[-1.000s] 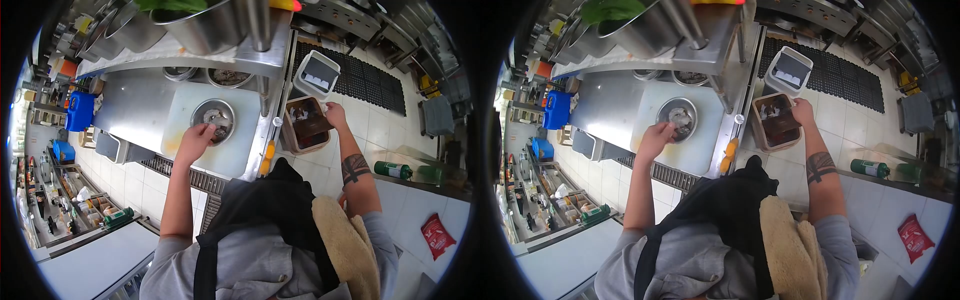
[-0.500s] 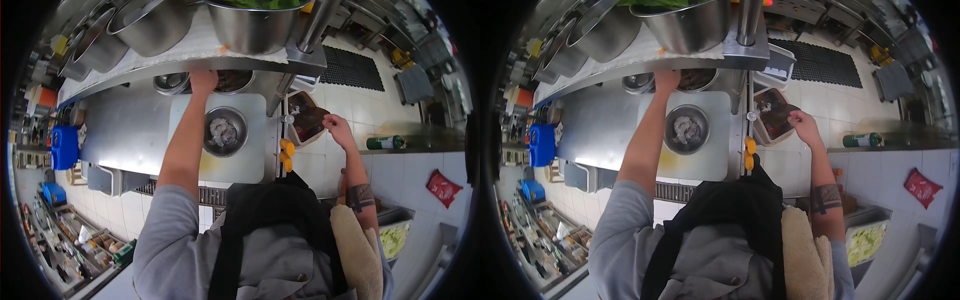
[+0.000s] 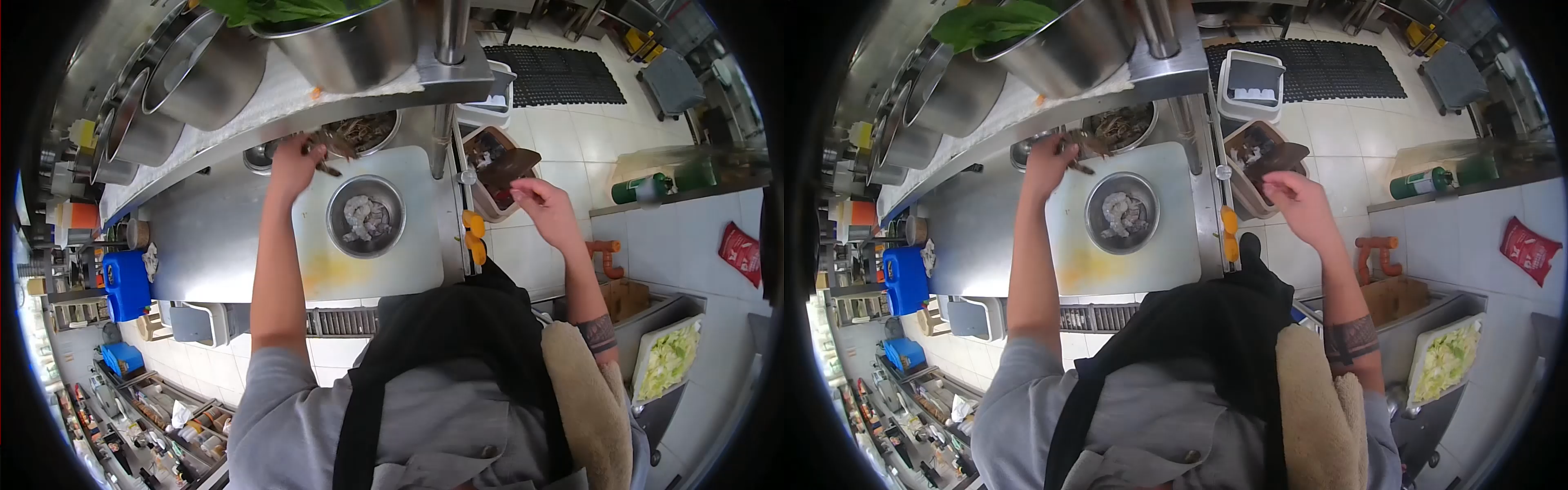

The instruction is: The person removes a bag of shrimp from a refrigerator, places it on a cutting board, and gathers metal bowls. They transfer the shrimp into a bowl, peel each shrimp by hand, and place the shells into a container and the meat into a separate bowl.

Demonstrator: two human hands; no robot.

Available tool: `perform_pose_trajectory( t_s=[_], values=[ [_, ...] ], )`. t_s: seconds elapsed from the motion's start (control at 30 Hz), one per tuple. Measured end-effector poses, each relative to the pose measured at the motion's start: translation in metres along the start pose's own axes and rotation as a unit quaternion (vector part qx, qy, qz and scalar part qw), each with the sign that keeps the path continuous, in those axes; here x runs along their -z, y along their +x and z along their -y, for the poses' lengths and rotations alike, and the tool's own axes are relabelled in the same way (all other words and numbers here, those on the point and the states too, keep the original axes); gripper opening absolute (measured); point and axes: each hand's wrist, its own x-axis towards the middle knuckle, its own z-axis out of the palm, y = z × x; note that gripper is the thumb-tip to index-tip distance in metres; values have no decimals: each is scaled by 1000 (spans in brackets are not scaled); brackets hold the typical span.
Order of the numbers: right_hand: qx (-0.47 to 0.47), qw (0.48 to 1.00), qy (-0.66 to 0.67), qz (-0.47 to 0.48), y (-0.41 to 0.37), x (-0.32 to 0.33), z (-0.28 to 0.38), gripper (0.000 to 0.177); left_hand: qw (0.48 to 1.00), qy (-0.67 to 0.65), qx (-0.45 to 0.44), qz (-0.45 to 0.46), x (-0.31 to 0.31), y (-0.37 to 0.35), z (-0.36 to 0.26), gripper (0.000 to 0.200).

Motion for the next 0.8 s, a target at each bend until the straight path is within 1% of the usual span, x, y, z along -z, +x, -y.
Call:
perform_pose_trajectory(
  t_s=[0.07,0.13,0.17,0.2,0.23,0.27,0.3,0.33,0.37,0.43,0.47,0.53,0.57,0.6,0.63,0.67,0.7,0.77,0.8],
  values=[
    [38,997,38,46,10,-13,29,26,988,-140,63,36,7,-45,-57,42],
    [99,988,82,84,21,-28,49,29,978,-193,63,39,-15,-71,-79,40],
    [143,985,57,82,25,-32,67,31,963,-251,86,45,-22,-86,-111,36],
    [187,979,32,81,30,-36,82,33,961,-261,75,42,-33,-95,-134,36],
    [185,979,31,79,35,-40,87,33,959,-272,64,38,-45,-100,-153,35],
    [128,980,73,136,41,-42,90,35,959,-272,64,40,-60,-99,-168,35],
    [70,972,115,195,47,-40,90,37,971,-235,40,7,-74,-99,-180,33],
    [46,967,85,234,58,-37,82,33,980,-197,18,-29,-85,-100,-191,31],
    [50,965,86,241,62,-32,74,33,980,-194,23,-35,-95,-98,-200,31],
    [-1,969,40,243,71,-22,57,29,988,-138,-39,-59,-112,-90,-213,25],
    [4,966,41,254,75,-17,48,29,988,-134,-30,-66,-121,-87,-217,25],
    [-3,972,28,232,81,-6,30,27,986,-16,-143,-84,-141,-80,-224,18],
    [-9,976,22,216,83,-1,22,29,986,-14,-140,-84,-150,-76,-228,18],
    [-42,978,39,200,86,1,15,27,984,23,-161,-76,-159,-72,-234,16],
    [-44,978,40,199,90,8,9,27,979,59,-184,-66,-169,-68,-240,14],
    [-62,975,32,209,95,15,3,22,973,87,-203,-66,-178,-61,-245,14],
    [-79,972,24,218,102,23,-4,18,973,85,-204,-64,-185,-57,-249,14],
    [-78,970,37,229,117,27,-34,17,963,118,-239,-22,-201,-49,-257,17],
    [-93,967,18,235,124,25,-48,19,963,117,-240,-22,-211,-45,-257,17]
  ],
)
